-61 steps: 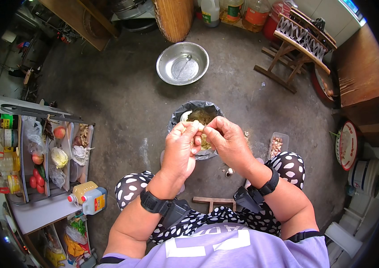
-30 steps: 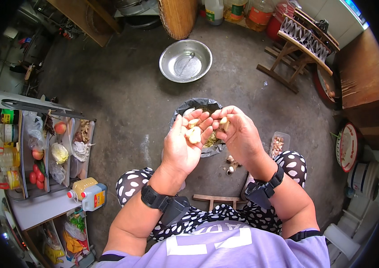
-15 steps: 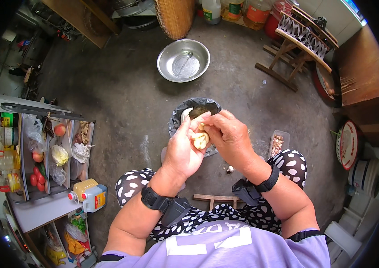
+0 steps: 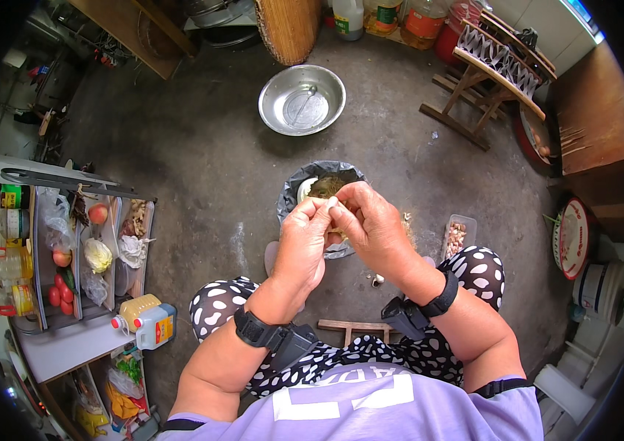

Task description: Peel garlic cloves by hand and place them in a container.

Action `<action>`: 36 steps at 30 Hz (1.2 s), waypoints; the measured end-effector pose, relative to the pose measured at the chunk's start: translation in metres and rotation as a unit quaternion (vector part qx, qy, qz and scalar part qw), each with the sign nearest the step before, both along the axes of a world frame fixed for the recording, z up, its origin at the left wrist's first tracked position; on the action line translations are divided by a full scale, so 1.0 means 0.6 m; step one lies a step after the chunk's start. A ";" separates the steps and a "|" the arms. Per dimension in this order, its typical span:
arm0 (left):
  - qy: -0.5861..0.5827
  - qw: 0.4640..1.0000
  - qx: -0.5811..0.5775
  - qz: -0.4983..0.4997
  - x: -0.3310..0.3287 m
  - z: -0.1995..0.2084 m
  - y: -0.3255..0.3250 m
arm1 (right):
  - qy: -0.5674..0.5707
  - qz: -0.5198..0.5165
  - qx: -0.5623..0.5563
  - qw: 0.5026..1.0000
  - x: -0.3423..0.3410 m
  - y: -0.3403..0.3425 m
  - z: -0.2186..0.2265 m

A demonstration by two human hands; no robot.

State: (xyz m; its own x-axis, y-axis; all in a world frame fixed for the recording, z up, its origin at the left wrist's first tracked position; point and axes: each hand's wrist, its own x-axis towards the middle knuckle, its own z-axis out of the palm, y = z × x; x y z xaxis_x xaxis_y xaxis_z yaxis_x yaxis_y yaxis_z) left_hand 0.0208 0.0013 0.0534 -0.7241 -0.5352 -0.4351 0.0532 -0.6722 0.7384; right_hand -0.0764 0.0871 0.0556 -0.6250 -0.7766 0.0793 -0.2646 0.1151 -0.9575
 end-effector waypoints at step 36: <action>0.050 0.988 0.140 0.041 -0.003 0.007 -0.016 | -0.553 -0.023 -0.115 0.825 -0.025 0.005 0.006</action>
